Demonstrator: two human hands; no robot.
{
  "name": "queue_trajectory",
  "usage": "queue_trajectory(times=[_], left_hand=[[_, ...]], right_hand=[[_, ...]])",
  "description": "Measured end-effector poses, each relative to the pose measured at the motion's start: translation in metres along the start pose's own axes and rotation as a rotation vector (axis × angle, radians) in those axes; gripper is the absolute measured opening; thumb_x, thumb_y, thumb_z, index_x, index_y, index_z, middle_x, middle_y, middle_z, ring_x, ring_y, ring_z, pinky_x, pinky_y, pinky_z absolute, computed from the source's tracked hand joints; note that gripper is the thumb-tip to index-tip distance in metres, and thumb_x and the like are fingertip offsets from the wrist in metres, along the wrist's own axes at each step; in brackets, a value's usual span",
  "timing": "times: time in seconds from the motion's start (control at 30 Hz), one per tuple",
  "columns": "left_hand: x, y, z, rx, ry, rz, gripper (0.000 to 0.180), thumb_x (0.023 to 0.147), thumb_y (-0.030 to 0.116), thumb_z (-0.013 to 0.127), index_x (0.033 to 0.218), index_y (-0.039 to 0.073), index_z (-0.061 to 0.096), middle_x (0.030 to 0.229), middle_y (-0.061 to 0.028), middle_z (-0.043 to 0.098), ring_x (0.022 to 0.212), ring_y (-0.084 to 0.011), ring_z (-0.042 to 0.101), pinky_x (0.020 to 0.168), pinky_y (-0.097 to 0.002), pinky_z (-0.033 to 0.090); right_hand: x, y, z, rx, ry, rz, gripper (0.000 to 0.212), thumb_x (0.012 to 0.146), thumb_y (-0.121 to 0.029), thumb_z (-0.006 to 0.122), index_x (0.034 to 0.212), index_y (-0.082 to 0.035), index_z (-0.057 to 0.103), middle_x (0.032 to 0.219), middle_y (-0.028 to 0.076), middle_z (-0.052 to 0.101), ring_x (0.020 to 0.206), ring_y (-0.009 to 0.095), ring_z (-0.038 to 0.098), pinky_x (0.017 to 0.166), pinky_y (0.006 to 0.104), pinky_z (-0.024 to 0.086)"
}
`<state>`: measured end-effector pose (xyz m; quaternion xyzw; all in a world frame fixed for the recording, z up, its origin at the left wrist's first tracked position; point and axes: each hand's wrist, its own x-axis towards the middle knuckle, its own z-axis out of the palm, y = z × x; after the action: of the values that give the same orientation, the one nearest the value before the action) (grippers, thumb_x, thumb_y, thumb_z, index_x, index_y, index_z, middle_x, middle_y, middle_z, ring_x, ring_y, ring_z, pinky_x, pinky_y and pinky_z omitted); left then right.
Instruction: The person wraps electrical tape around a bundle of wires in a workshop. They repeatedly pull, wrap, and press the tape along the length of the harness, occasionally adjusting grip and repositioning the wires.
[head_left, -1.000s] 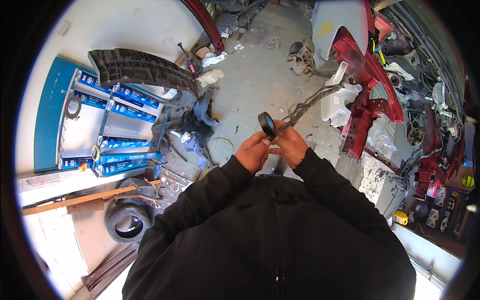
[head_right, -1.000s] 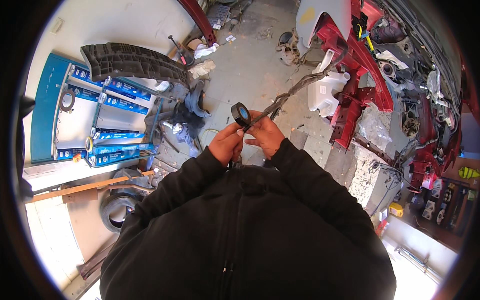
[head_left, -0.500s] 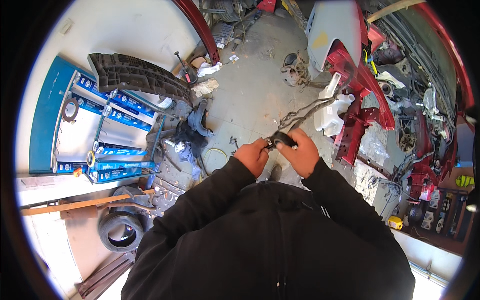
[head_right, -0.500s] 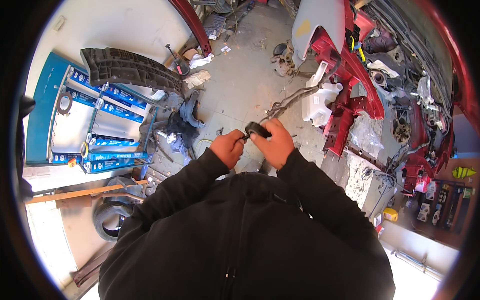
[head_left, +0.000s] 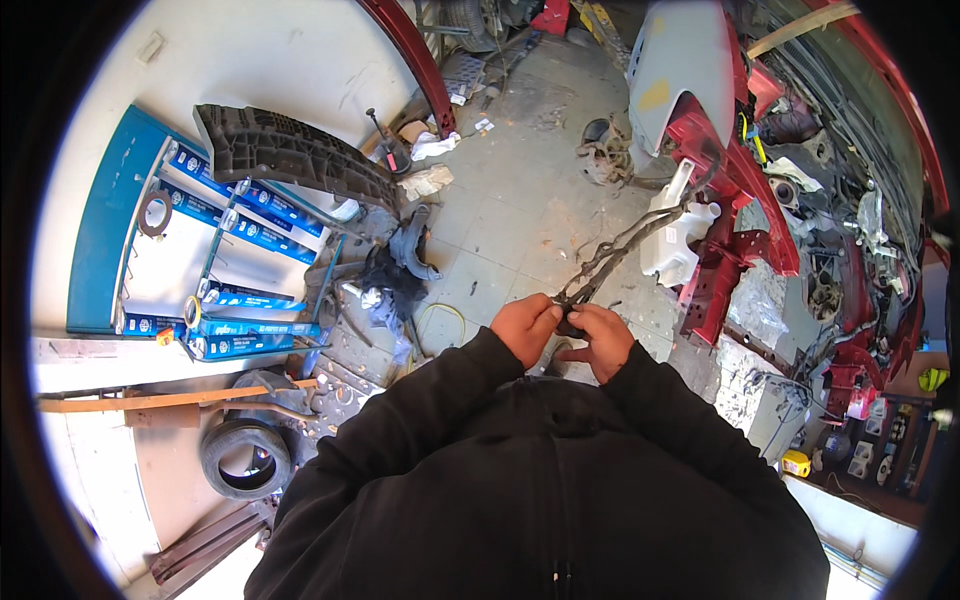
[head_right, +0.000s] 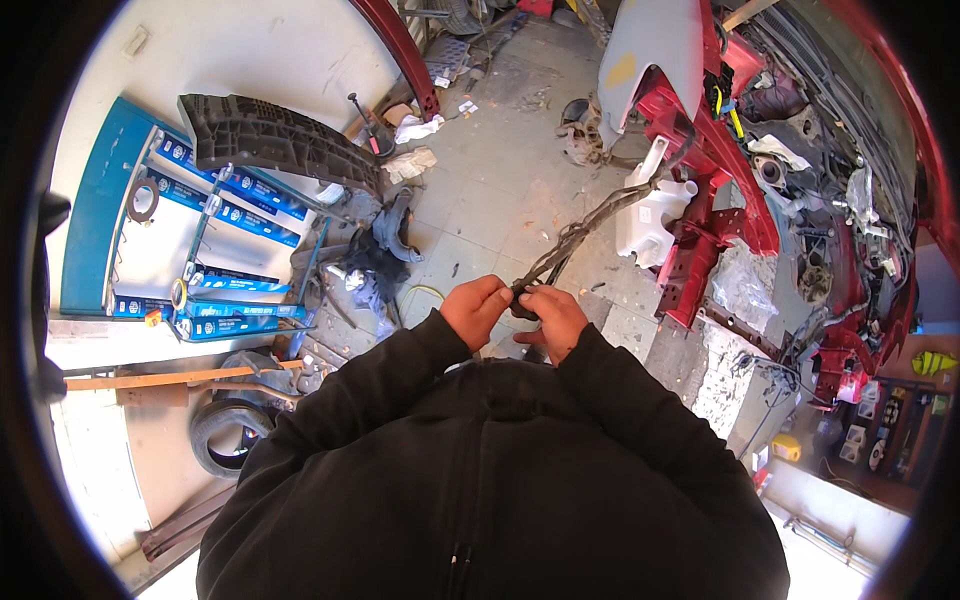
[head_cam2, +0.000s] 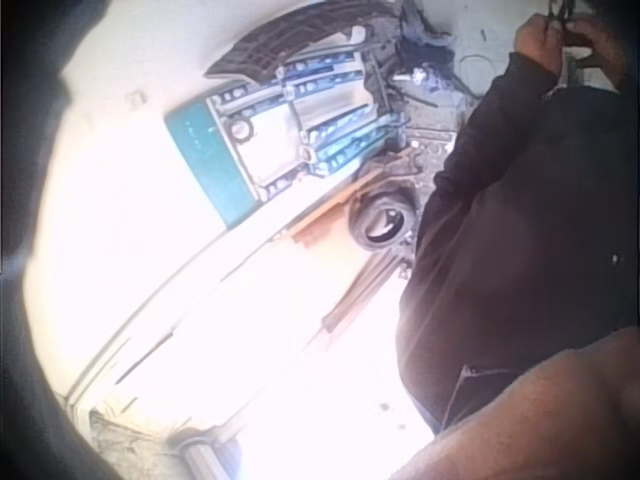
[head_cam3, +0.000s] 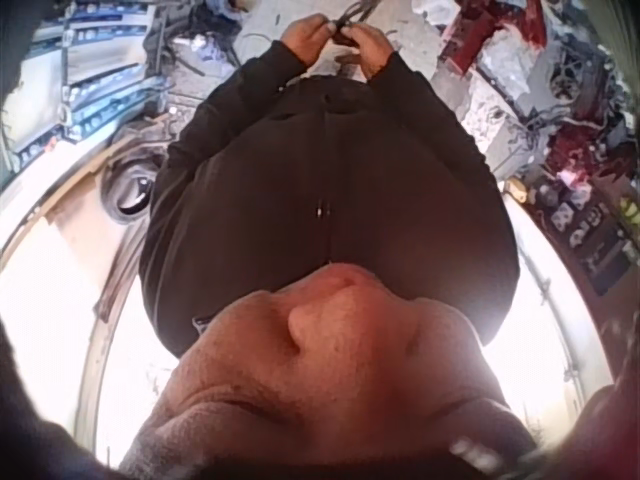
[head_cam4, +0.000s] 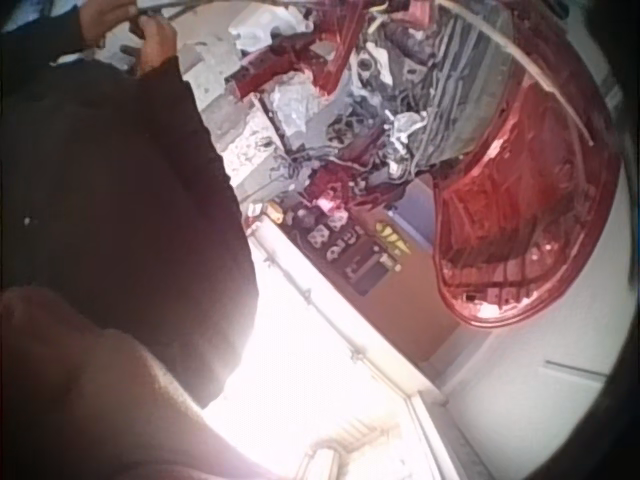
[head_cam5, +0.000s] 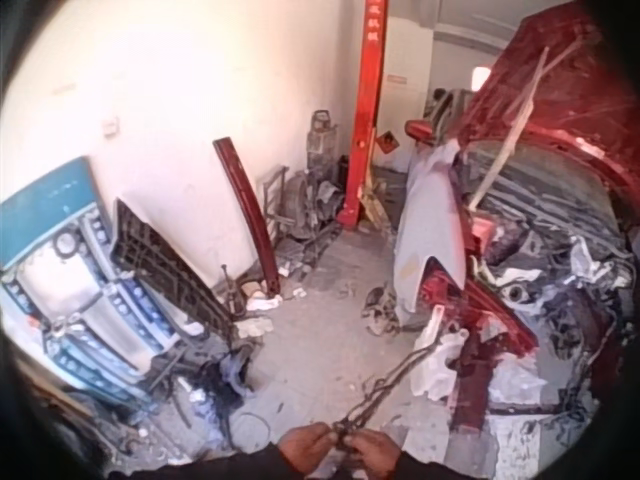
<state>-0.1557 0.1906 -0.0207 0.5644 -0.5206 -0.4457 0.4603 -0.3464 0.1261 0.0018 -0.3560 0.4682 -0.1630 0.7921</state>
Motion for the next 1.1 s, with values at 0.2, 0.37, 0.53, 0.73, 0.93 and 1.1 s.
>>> queue_trajectory(times=[0.2, 0.37, 0.53, 0.73, 0.93, 1.1], left_hand=[[-0.011, 0.016, -0.005, -0.542, -0.142, -0.395, 0.026, 0.112, 0.024, 0.056, 0.099, 0.004, 0.068, 0.075, 0.0055, 0.052, 0.068, -0.0062, 0.047, 0.061, -0.0277, 0.041], [-0.006, 0.033, -0.014, -0.731, -0.278, -0.520, 0.024, 0.113, 0.024, 0.055, 0.102, 0.006, 0.066, 0.070, 0.0049, 0.048, 0.055, -0.0071, 0.039, 0.051, -0.0269, 0.033], [-0.006, 0.028, -0.007, -0.703, -0.213, -0.633, 0.021, 0.113, 0.025, 0.053, 0.113, 0.007, 0.065, 0.068, 0.0028, 0.046, 0.052, -0.0085, 0.038, 0.047, -0.0294, 0.033], [-0.005, 0.010, -0.006, -0.524, -0.087, -0.470, 0.026, 0.111, 0.022, 0.057, 0.128, 0.005, 0.065, 0.073, 0.0006, 0.057, 0.064, -0.0109, 0.053, 0.059, -0.0289, 0.045], [-0.006, -0.003, 0.007, -0.038, -0.041, -0.065, 0.024, 0.110, 0.018, 0.058, 0.125, 0.002, 0.067, 0.081, -0.0051, 0.066, 0.072, -0.0150, 0.062, 0.068, -0.0321, 0.052], [0.012, -0.014, 0.000, 0.316, -0.077, -0.092, 0.024, 0.107, 0.018, 0.051, 0.106, -0.001, 0.068, 0.090, -0.0145, 0.075, 0.071, -0.0226, 0.067, 0.071, -0.0375, 0.056]], right_hand=[[0.013, 0.002, -0.016, 0.055, -0.232, -0.075, 0.032, 0.109, -0.021, 0.064, 0.136, -0.004, 0.065, 0.125, 0.008, 0.069, 0.118, 0.022, 0.067, 0.094, 0.0450, 0.060], [0.029, 0.002, -0.024, 0.142, -0.332, -0.209, 0.038, 0.106, -0.010, 0.068, 0.141, 0.001, 0.059, 0.133, 0.013, 0.070, 0.114, 0.025, 0.070, 0.101, 0.0429, 0.058], [0.024, 0.002, 0.002, 0.278, -0.288, -0.328, 0.033, 0.106, -0.005, 0.064, 0.138, -0.003, 0.063, 0.133, 0.012, 0.070, 0.112, 0.022, 0.069, 0.102, 0.0395, 0.055], [-0.009, -0.024, 0.001, -0.479, 0.065, -0.293, 0.031, 0.098, -0.014, 0.071, 0.127, -0.003, 0.065, 0.129, 0.010, 0.069, 0.104, 0.019, 0.067, 0.090, 0.0377, 0.055], [0.006, -0.044, 0.014, -0.939, 0.222, -0.698, 0.033, 0.094, -0.026, 0.077, 0.103, 0.003, 0.064, 0.096, 0.019, 0.066, 0.090, 0.038, 0.065, 0.082, 0.0450, 0.053], [0.019, -0.041, 0.011, -0.892, 0.280, -0.647, 0.031, 0.093, -0.025, 0.077, 0.095, 0.002, 0.063, 0.095, 0.021, 0.064, 0.088, 0.040, 0.063, 0.079, 0.0461, 0.052]])
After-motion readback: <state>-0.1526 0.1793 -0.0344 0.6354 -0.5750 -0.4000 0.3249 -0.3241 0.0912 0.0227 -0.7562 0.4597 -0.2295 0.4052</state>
